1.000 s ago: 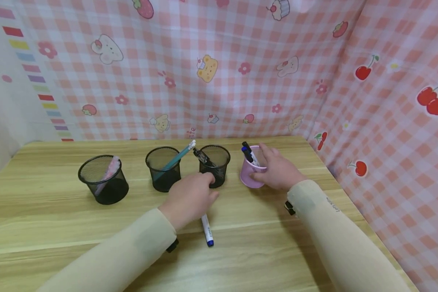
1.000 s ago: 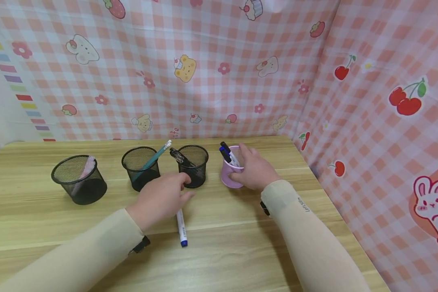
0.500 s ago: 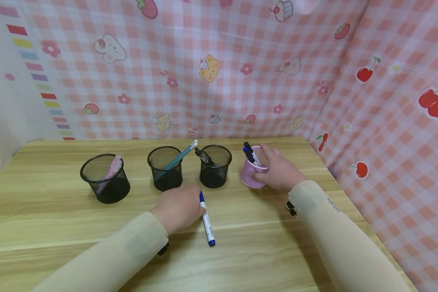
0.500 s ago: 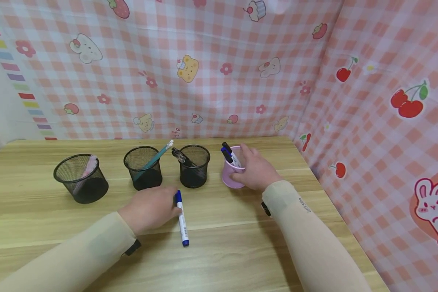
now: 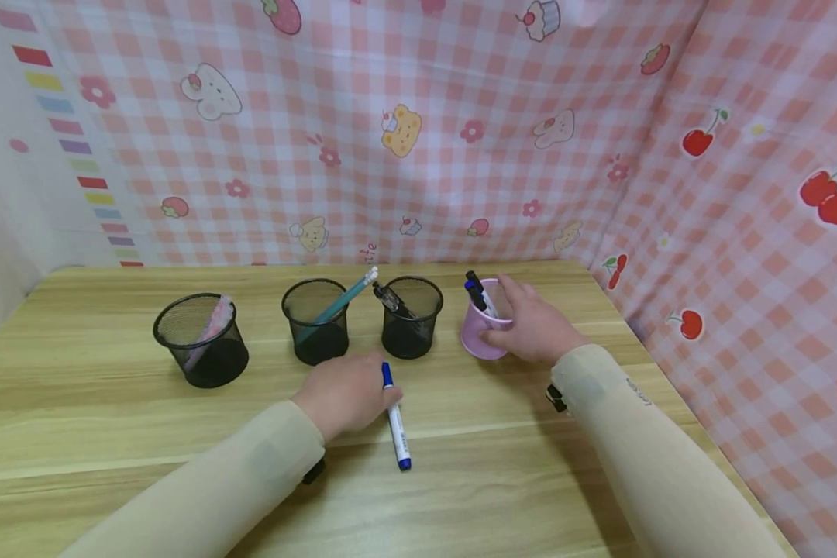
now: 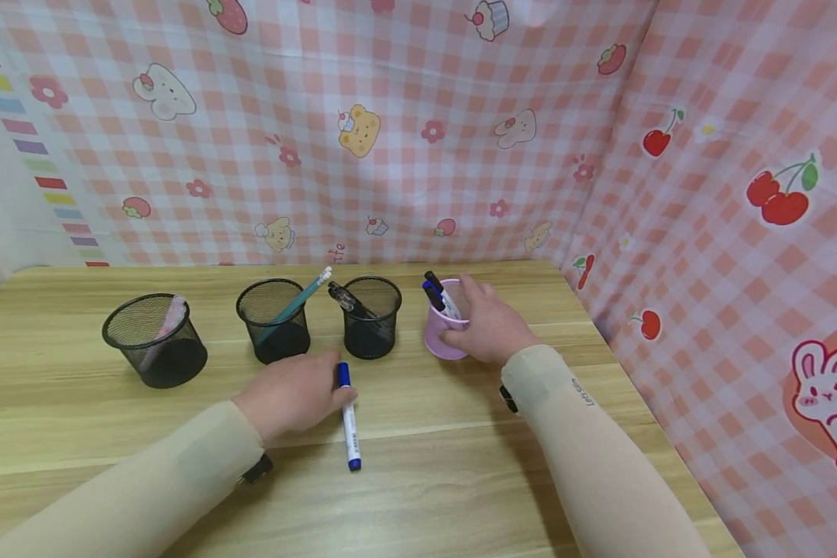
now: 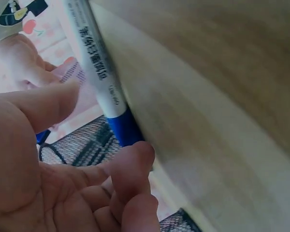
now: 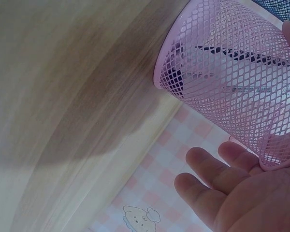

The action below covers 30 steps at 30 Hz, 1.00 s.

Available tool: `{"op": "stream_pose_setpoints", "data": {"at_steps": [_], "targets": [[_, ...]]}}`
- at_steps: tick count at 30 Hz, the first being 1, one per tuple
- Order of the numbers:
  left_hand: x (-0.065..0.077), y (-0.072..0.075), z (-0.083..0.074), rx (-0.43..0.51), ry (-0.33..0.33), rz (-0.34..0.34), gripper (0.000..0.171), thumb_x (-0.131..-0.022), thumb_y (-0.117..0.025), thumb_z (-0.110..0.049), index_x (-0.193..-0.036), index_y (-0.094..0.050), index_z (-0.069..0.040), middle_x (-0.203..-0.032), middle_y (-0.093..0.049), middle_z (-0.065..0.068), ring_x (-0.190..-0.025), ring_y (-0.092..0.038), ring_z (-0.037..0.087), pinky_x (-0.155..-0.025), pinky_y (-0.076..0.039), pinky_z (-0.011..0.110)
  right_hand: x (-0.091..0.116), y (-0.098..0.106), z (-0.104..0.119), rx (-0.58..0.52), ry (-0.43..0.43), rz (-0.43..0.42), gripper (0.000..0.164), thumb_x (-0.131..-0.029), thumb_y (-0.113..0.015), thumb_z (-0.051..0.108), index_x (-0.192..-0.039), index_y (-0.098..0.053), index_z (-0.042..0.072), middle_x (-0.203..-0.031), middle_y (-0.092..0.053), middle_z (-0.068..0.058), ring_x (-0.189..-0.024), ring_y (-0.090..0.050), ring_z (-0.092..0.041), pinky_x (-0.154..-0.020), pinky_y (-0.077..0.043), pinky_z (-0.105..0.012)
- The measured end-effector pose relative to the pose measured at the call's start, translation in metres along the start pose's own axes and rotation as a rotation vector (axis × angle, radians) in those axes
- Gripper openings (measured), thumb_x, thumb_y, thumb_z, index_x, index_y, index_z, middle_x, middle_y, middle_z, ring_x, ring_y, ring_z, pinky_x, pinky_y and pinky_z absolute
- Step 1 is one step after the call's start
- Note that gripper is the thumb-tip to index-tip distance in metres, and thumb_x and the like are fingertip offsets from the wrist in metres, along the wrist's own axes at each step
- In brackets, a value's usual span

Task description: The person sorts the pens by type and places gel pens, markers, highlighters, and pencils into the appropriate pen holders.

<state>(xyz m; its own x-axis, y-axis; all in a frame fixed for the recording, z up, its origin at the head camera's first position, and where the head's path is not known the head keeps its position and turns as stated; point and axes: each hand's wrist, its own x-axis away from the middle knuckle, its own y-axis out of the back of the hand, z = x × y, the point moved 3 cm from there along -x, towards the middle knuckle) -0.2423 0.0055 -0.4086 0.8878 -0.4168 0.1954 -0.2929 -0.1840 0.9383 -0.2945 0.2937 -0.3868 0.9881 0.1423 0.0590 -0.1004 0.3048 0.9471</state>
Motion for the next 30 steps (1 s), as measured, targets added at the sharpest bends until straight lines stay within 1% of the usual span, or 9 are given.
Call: {"op": "stream_pose_setpoints", "data": {"at_steps": [2,4,9,15,20,22,25,30], "targets": [[-0.0033,-0.0013,0.0006,0.012,0.011,0.005,0.048,-0.1,-0.069,-0.051,-0.117,-0.062,-0.007,-0.08,-0.062,0.0,-0.068,-0.058,0.019,-0.058,-0.046,0.032,0.0002,-0.0001,-0.0002,-0.001,-0.004,0.0,0.11,-0.091,-0.077,0.049,-0.17,-0.012,0.009,-0.166,-0.031,-0.029,-0.139,-0.053,-0.051,-0.116,-0.042,-0.066],[-0.0058,-0.0022,0.0003,0.012,0.016,0.017,0.05,-0.098,-0.07,-0.052,-0.117,-0.062,-0.006,-0.082,-0.062,0.0,-0.069,-0.058,0.019,-0.059,-0.047,0.031,0.0002,-0.0003,-0.0005,-0.003,-0.008,0.001,0.11,-0.09,-0.077,0.049,-0.17,-0.012,0.01,-0.166,-0.031,-0.029,-0.138,-0.053,-0.051,-0.116,-0.042,-0.066],[-0.0076,-0.0022,-0.001,0.004,0.015,0.047,0.042,-0.097,-0.074,-0.048,-0.107,-0.064,-0.009,-0.082,-0.063,0.001,-0.071,-0.058,0.02,-0.06,-0.047,0.032,-0.0002,-0.0005,-0.0006,-0.013,-0.012,0.005,0.11,-0.09,-0.077,0.049,-0.17,-0.012,0.011,-0.166,-0.032,-0.028,-0.139,-0.053,-0.05,-0.116,-0.042,-0.066],[-0.0072,-0.0016,-0.0024,-0.002,0.011,0.068,0.034,-0.098,-0.075,-0.04,-0.107,-0.066,-0.009,-0.085,-0.063,0.001,-0.074,-0.06,0.02,-0.066,-0.051,0.035,-0.0017,-0.0003,-0.0007,-0.018,-0.013,0.005,0.11,-0.09,-0.077,0.05,-0.17,-0.012,0.011,-0.166,-0.031,-0.028,-0.139,-0.053,-0.049,-0.117,-0.043,-0.065],[-0.0074,-0.0021,-0.0034,-0.001,0.015,0.067,0.03,-0.097,-0.076,-0.032,-0.11,-0.066,-0.007,-0.085,-0.064,0.002,-0.074,-0.06,0.02,-0.066,-0.051,0.035,-0.0013,-0.0002,-0.0014,-0.014,-0.011,0.002,0.11,-0.09,-0.077,0.049,-0.17,-0.012,0.011,-0.166,-0.031,-0.028,-0.14,-0.052,-0.049,-0.117,-0.042,-0.065],[-0.0073,-0.0023,-0.0037,-0.003,0.018,0.066,0.031,-0.097,-0.076,-0.031,-0.113,-0.065,-0.006,-0.084,-0.064,0.002,-0.074,-0.06,0.021,-0.065,-0.051,0.035,-0.0011,-0.0001,-0.0015,-0.013,-0.007,-0.001,0.11,-0.09,-0.077,0.049,-0.17,-0.012,0.01,-0.166,-0.031,-0.028,-0.14,-0.052,-0.049,-0.117,-0.042,-0.065],[-0.0069,-0.0023,-0.0039,-0.011,0.019,0.064,0.03,-0.098,-0.075,-0.03,-0.113,-0.066,-0.006,-0.084,-0.064,0.001,-0.074,-0.06,0.02,-0.065,-0.05,0.035,-0.0008,-0.0001,-0.0015,-0.015,-0.007,-0.002,0.109,-0.091,-0.077,0.048,-0.17,-0.013,0.01,-0.165,-0.031,-0.029,-0.14,-0.052,-0.049,-0.117,-0.042,-0.065],[-0.0064,-0.0014,-0.0047,0.022,0.014,0.045,0.031,-0.1,-0.071,-0.027,-0.121,-0.063,-0.007,-0.088,-0.065,0.002,-0.072,-0.061,0.019,-0.063,-0.05,0.033,-0.0004,-0.0002,-0.0006,-0.019,-0.006,0.001,0.109,-0.091,-0.077,0.048,-0.17,-0.013,0.01,-0.166,-0.031,-0.029,-0.14,-0.052,-0.049,-0.117,-0.041,-0.065]]}}
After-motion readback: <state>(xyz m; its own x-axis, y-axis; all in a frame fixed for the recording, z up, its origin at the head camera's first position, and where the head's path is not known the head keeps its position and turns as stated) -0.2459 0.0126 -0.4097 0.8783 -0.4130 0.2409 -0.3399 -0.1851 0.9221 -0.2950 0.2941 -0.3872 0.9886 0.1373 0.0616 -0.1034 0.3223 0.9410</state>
